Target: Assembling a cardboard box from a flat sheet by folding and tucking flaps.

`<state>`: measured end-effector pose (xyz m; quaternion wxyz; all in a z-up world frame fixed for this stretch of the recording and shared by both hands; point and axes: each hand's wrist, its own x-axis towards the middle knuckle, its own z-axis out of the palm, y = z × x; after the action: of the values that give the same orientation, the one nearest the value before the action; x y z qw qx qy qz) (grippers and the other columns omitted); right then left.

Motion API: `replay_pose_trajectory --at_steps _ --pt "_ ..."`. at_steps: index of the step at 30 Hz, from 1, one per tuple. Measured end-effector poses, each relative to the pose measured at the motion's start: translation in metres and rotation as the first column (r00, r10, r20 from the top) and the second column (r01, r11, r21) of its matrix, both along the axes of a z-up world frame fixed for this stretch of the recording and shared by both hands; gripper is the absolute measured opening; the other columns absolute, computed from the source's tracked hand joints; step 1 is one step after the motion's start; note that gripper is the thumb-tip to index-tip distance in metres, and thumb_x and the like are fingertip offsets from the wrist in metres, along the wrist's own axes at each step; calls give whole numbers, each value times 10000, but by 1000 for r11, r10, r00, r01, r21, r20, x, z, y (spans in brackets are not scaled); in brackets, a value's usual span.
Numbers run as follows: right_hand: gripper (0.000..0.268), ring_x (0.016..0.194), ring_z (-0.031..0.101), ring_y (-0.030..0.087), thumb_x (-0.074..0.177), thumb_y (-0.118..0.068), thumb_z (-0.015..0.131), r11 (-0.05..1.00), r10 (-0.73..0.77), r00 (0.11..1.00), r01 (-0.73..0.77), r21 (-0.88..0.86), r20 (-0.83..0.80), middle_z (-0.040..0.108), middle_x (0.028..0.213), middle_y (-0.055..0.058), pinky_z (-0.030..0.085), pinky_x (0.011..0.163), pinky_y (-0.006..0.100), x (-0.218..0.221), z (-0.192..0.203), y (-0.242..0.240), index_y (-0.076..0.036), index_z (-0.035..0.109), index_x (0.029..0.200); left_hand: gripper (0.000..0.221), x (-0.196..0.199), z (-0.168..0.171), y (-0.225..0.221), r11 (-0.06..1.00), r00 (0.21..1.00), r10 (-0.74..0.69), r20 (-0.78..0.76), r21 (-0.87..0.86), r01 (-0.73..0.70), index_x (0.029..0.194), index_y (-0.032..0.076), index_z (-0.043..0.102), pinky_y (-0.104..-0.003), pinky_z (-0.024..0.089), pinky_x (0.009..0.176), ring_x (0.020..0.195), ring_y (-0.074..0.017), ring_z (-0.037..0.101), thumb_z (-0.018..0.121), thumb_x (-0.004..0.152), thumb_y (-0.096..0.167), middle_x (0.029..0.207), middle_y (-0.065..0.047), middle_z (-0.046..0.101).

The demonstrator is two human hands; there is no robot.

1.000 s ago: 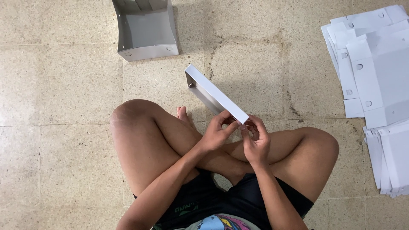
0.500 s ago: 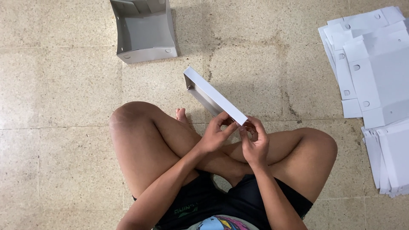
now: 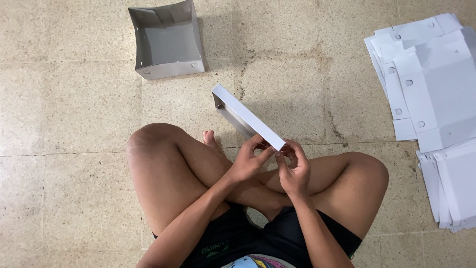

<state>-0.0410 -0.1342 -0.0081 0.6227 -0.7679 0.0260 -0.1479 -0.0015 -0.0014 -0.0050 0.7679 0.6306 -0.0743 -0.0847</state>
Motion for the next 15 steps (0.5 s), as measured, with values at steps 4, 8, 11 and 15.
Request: replay_pose_trajectory --at_steps 4,8,11,15 --pt "289 933 681 196 917 -53 732 1000 2 1000 -2 8 7 688 1041 107 573 805 347 -1 -7 -2 -23 658 1194 195 -1 -11 0 1000 1000 20 -13 14 -20 969 -28 663 -423 538 816 860 -249 650 738 908 142 848 -143 650" --pt "293 927 685 197 904 -26 734 1000 -5 1000 4 16 17 688 1025 118 579 795 350 -2 -12 -4 -11 657 1186 208 -1 -16 0 998 998 51 27 27 -52 982 -29 661 -425 546 819 862 -273 672 765 893 128 850 -157 660" --pt "276 886 695 229 897 -26 741 1000 -19 1000 19 -11 7 694 973 153 584 800 378 -3 -10 -4 -11 669 1162 114 -1 -7 2 998 994 45 100 33 -48 919 -8 699 -424 536 810 897 -253 653 736 880 92 859 -146 669" --pt "271 853 693 225 876 14 749 1000 -22 1000 22 -11 11 691 943 147 588 792 369 -2 -10 -3 -2 665 1133 71 -1 -9 6 997 985 18 174 68 -30 888 14 731 -415 536 811 925 -267 653 722 859 79 904 -151 693"
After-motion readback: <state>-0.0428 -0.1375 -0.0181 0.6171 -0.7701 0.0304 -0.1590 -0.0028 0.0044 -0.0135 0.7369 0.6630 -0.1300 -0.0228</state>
